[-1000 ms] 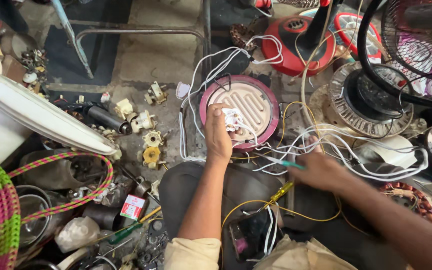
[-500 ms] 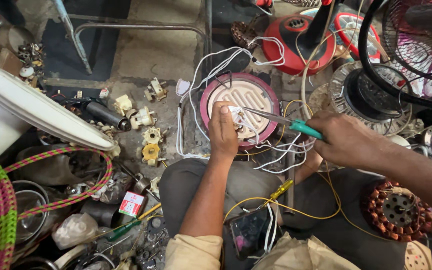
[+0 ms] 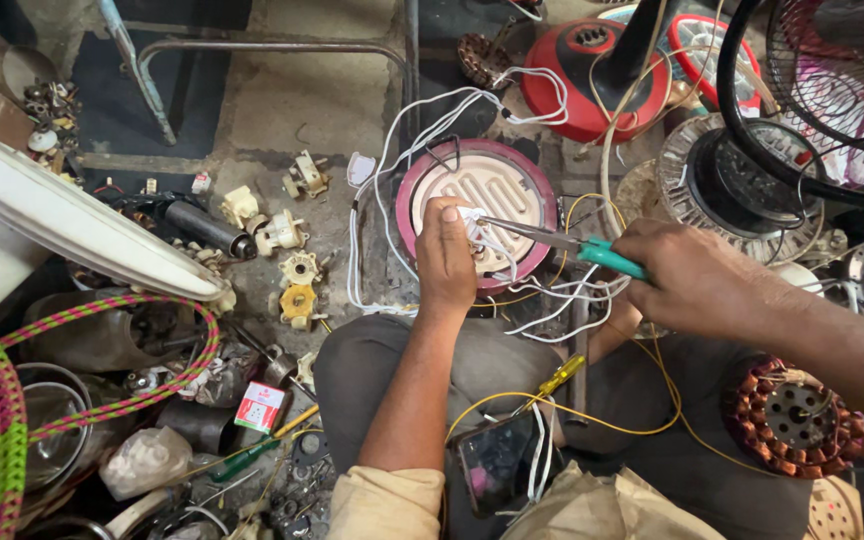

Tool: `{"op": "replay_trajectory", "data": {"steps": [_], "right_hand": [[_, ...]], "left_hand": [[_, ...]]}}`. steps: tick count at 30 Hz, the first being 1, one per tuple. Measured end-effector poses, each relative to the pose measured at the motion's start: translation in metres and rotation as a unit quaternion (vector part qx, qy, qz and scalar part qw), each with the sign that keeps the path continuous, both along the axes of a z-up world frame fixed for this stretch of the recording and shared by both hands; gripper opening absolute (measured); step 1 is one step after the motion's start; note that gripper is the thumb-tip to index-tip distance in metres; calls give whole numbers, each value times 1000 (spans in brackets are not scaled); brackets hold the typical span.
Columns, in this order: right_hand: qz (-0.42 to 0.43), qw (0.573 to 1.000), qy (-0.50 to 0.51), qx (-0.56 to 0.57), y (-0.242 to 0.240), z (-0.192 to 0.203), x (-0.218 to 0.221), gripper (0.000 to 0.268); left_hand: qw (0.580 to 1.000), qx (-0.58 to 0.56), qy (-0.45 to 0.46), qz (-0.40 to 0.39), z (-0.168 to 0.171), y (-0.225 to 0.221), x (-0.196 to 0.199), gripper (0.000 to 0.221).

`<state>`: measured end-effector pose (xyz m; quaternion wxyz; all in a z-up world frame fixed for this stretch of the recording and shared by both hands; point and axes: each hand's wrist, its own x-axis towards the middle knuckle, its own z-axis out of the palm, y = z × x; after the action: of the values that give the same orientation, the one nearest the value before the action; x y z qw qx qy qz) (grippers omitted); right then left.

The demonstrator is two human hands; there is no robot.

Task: The person sits on the floor and repairs a pink electric heater. They use a screwdriver to open the plug, strip wires with pliers, and connect the wires to the plug terminals.

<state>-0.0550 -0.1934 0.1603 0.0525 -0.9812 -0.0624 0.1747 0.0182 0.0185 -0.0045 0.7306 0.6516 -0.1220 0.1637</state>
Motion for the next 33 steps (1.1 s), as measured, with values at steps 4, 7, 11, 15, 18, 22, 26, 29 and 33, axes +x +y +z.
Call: {"op": "replay_trajectory", "data": {"steps": [4,7,11,15,18,22,26,29,33], "right_hand": [[20,1000,-7,7,-1,5,4,37],[-64,993,95,24,-4,9,12,34],[-131,974,168,77,-6,5,10,19],[-229,926,238,186,-12,-5,-4,15],[-297,846,277,345,-16,-13,-16,11],[-404,723,310,466,-14,-24,-31,8],[-417,611,341,581,-6,-30,-49,16],[-439,541,344,630,4,-29,-62,27],[-423,467,358,689,20,-27,-72,37]], "left_hand": [[998,68,4,-6,1,3,-3,29],[991,128,-26,-7,1,2,-4,26],[988,146,-50,12,0,-2,-6,24],[987,144,-74,26,-3,-7,-11,23],[986,149,-66,22,-4,-8,-15,24],[978,176,-106,46,-9,-8,-14,26],[975,141,-158,61,-14,-9,-11,29],[975,119,-179,59,-16,-9,-11,32],[979,96,-172,43,-18,-4,-14,34]]}}
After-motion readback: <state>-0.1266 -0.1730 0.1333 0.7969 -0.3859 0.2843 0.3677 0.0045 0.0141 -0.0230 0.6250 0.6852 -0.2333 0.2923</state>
